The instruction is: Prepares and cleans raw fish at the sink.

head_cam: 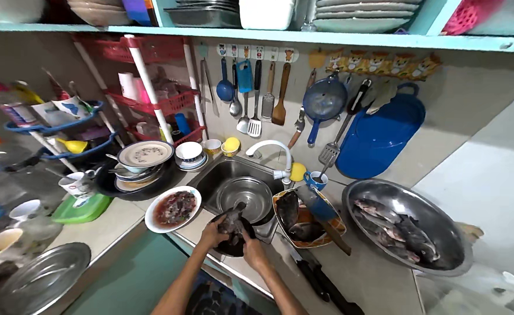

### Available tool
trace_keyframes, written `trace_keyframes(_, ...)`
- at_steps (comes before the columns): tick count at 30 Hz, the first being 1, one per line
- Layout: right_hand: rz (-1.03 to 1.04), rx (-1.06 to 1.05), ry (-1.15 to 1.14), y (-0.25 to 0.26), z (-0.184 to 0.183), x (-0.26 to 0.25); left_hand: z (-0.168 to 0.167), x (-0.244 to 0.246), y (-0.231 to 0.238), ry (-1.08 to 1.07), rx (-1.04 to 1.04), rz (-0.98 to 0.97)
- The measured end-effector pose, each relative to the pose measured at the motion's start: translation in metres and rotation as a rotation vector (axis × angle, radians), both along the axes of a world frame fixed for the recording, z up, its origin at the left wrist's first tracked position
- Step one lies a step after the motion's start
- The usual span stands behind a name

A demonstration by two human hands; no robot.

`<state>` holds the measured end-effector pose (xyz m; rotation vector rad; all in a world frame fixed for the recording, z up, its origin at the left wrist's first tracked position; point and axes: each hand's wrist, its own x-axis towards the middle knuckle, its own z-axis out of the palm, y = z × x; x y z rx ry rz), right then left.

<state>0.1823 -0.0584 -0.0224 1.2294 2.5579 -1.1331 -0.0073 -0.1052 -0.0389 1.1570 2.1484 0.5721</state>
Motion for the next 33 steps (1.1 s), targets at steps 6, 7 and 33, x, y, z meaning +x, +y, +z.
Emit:
trace_keyframes(6,0.041,0.053,-0.193,-0.012,0.012,0.006,0.000,0.000,0.002,-0.025,0.019,0.022)
trace_keyframes(7,0.052,0.053,-0.202,-0.011,0.014,0.009,-0.001,0.000,0.002,-0.026,0.018,0.015)
trace_keyframes(33,0.081,0.025,-0.212,-0.030,0.029,-0.009,-0.002,-0.001,0.004,-0.021,0.004,0.014)
